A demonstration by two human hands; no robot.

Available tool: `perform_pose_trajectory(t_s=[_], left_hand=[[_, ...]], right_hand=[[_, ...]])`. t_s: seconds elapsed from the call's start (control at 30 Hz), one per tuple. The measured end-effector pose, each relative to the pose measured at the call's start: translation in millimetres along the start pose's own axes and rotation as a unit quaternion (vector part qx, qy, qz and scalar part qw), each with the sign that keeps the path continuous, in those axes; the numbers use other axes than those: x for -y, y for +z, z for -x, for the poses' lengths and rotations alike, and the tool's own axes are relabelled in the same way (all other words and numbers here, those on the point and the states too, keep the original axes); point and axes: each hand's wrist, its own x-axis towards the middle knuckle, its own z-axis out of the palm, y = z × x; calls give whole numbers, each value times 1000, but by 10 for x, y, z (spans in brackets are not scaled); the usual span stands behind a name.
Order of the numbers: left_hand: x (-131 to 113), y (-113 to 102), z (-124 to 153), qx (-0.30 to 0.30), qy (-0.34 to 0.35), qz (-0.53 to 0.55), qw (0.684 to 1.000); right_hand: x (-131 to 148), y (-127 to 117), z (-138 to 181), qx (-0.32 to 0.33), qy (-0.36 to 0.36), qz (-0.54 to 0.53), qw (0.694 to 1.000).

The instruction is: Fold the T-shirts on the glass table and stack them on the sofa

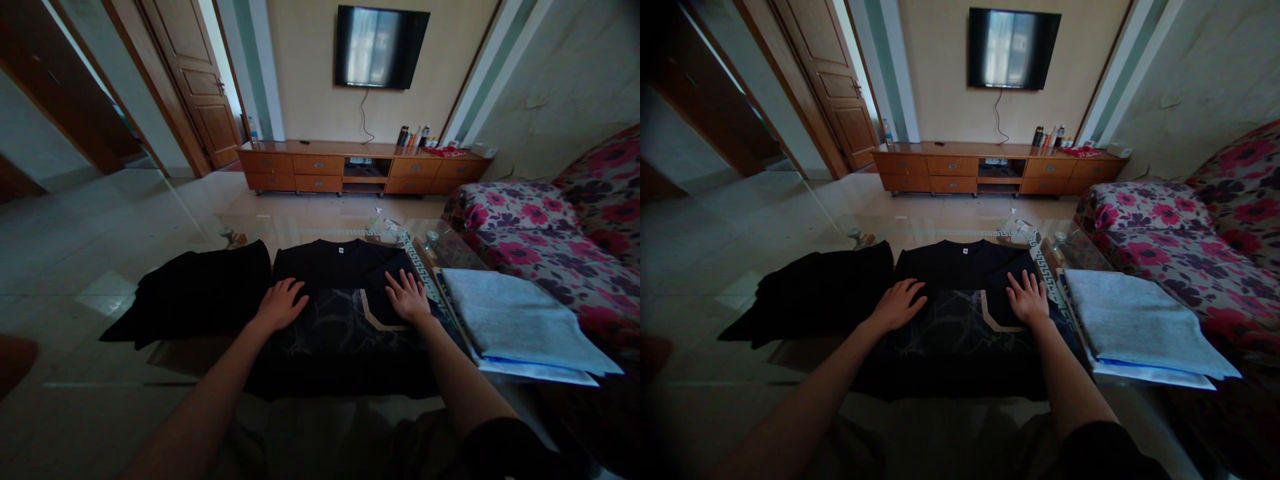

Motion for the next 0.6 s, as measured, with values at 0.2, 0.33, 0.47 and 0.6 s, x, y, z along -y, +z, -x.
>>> perform_pose_trajectory(t_s=[0.2, 0.33, 0.47, 0.6], left_hand=[[15, 155, -192, -63, -41, -21, 997], [64, 245, -282, -25, -68, -27, 997], [179, 209, -470, -35, -72, -29, 996], [348, 219, -714, -70, -97, -45, 992]], right_hand=[[125, 52, -119, -34, 47, -1, 998], [156, 75, -180, 13, 48, -2, 999], [146, 99, -317, 8, 62, -9, 998], [75, 135, -563, -44, 76, -18, 996]])
